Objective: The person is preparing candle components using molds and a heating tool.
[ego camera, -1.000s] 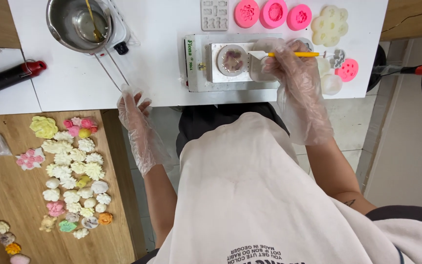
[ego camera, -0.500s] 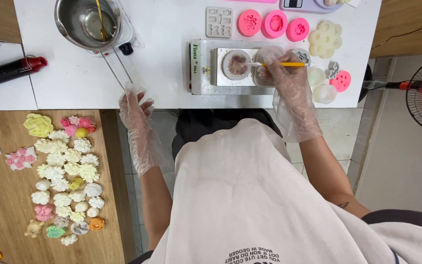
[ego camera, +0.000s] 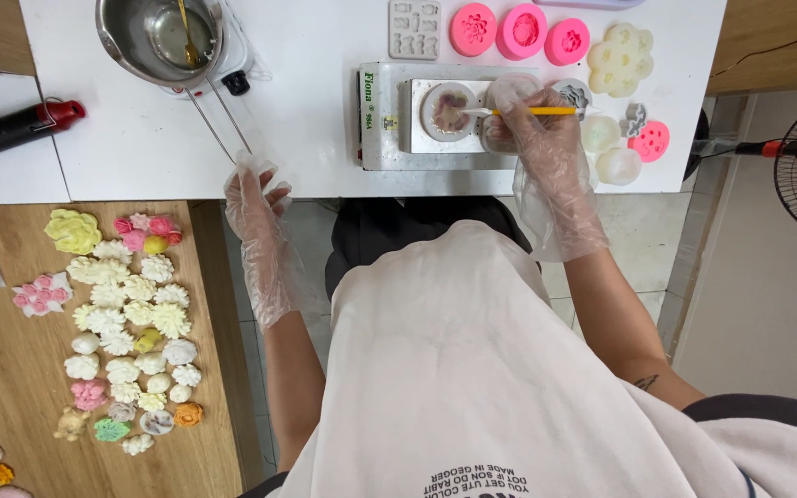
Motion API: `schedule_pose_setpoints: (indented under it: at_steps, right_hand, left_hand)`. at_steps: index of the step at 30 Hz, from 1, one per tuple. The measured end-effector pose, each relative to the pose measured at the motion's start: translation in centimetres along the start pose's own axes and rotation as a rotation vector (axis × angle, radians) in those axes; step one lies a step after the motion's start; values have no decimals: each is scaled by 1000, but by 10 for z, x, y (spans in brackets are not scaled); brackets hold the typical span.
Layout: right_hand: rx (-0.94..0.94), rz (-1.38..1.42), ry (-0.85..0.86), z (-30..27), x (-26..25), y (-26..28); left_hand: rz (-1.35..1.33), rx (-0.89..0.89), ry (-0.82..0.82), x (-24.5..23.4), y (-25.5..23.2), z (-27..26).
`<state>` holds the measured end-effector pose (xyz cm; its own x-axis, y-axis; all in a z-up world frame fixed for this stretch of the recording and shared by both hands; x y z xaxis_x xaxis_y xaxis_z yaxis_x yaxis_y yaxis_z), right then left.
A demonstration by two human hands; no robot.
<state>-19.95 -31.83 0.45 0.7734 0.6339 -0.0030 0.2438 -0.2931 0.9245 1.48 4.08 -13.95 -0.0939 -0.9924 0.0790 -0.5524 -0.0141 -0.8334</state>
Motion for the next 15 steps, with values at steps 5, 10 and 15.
schedule_pose_setpoints:
  at_steps: [5,10,15]
  right_hand:
    - [5,38,15,5,0,-10]
    - [0,61,55,-2,2,0]
    - [55,148,44,-26,15,36]
  left_hand:
    - [9,-14,-24,3,-5,-7]
    - [9,-36,-25,3,-6,-10]
    - [16,-17,3,5,-5,-11]
Point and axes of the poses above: each hand's wrist, its own z-axis towards the middle knuckle, its own x-axis out of the palm, y = z × x, the point moved 3 cm from there along z, towards the middle knuckle, and after that the axes turned 2 degrees about x, right-handed, at the moved point
